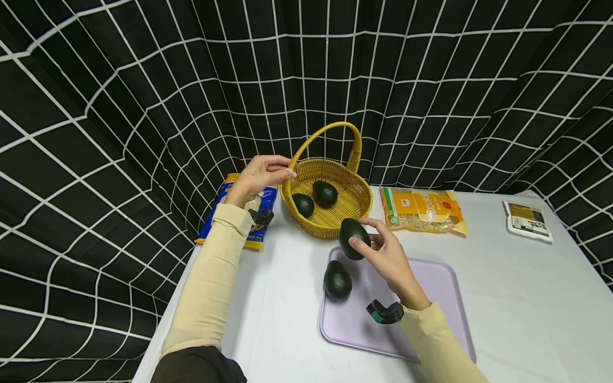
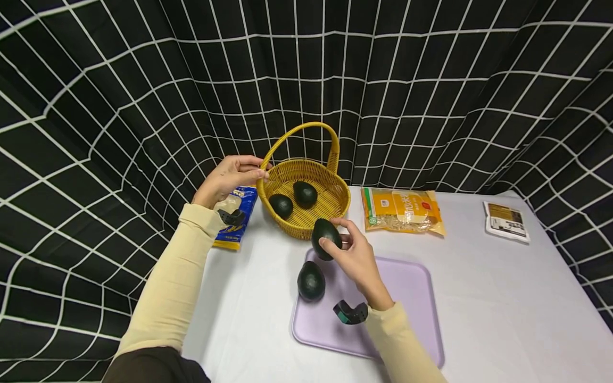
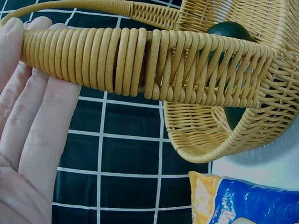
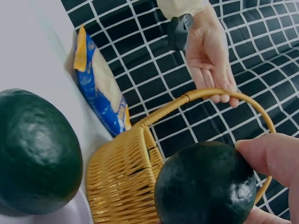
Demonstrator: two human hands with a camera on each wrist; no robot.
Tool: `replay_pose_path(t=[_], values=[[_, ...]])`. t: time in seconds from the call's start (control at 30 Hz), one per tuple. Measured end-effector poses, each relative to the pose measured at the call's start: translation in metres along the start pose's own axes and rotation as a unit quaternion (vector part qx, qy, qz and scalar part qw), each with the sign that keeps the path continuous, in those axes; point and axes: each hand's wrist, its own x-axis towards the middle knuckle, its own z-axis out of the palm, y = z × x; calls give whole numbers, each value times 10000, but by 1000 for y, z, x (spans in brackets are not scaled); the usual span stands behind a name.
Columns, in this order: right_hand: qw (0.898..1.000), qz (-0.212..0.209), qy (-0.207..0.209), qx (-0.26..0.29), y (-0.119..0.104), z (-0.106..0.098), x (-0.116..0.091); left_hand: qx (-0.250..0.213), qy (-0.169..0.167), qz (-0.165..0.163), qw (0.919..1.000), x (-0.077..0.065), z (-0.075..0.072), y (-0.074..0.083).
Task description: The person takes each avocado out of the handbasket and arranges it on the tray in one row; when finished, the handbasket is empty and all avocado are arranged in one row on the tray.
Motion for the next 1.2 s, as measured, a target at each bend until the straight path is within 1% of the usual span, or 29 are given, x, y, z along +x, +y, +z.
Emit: replay_pose_path(t=[0.2,0.6,0.97,1.2], values=[[9999,-49,92,-23,7,1,-4,-14,-2,-33,10000,0,0,0],[9995,201,261,-6,19,6,-16,18,58,-64,10000,-1,1,2],[9980,406,329,-344,29,8,-25,-22,37,-82,10000,-2,1,3],[9980,323,390,-388,36,10,-29,0,54,-70,10000,-1,1,2]])
